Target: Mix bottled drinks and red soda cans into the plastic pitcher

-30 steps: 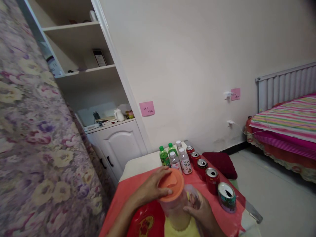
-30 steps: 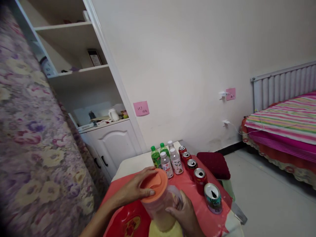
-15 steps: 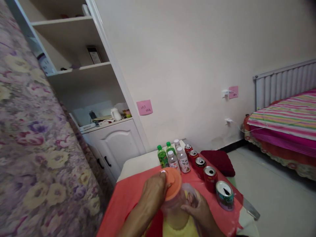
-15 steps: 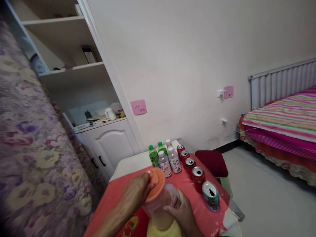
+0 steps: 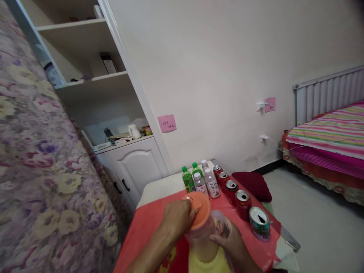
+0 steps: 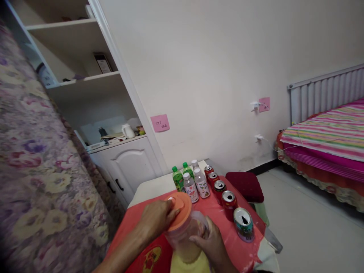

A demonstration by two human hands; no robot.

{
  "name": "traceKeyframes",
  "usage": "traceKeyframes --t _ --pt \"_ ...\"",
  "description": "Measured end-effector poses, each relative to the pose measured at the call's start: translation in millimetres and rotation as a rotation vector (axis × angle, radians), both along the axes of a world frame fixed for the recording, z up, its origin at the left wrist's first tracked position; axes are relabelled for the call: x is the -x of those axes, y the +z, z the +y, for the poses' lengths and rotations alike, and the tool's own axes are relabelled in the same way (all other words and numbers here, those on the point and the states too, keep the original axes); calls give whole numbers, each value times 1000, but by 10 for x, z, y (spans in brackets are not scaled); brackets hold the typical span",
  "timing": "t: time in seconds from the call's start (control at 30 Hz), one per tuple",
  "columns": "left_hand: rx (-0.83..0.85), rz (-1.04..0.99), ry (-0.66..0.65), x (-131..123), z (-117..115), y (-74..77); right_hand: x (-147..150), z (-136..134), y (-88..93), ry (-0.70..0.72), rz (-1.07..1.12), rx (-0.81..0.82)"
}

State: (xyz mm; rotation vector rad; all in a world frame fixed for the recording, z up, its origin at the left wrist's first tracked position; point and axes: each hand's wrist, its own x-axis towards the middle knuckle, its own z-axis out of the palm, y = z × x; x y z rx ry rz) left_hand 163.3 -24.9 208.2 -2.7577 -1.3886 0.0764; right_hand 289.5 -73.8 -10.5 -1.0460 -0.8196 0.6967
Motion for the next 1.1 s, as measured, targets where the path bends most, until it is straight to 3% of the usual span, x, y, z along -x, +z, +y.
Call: traceKeyframes --t 0.27,0.43,0.67,0.87,1.1 --pt "24 -45 -319 49 118 -8 -6 4 16 34 52 -43" --pt "51 -26 -411 -24 152 18 -18 -15 -18 26 25 -5" --pt "78 -36 -428 -74 220 45 -5 -29 49 34 13 17" --pt "73 -67 -353 -122 236 38 8 -13 57 94 76 -5" --pt "54 -76 -275 -171 187 12 -15 -32 36 50 30 13"
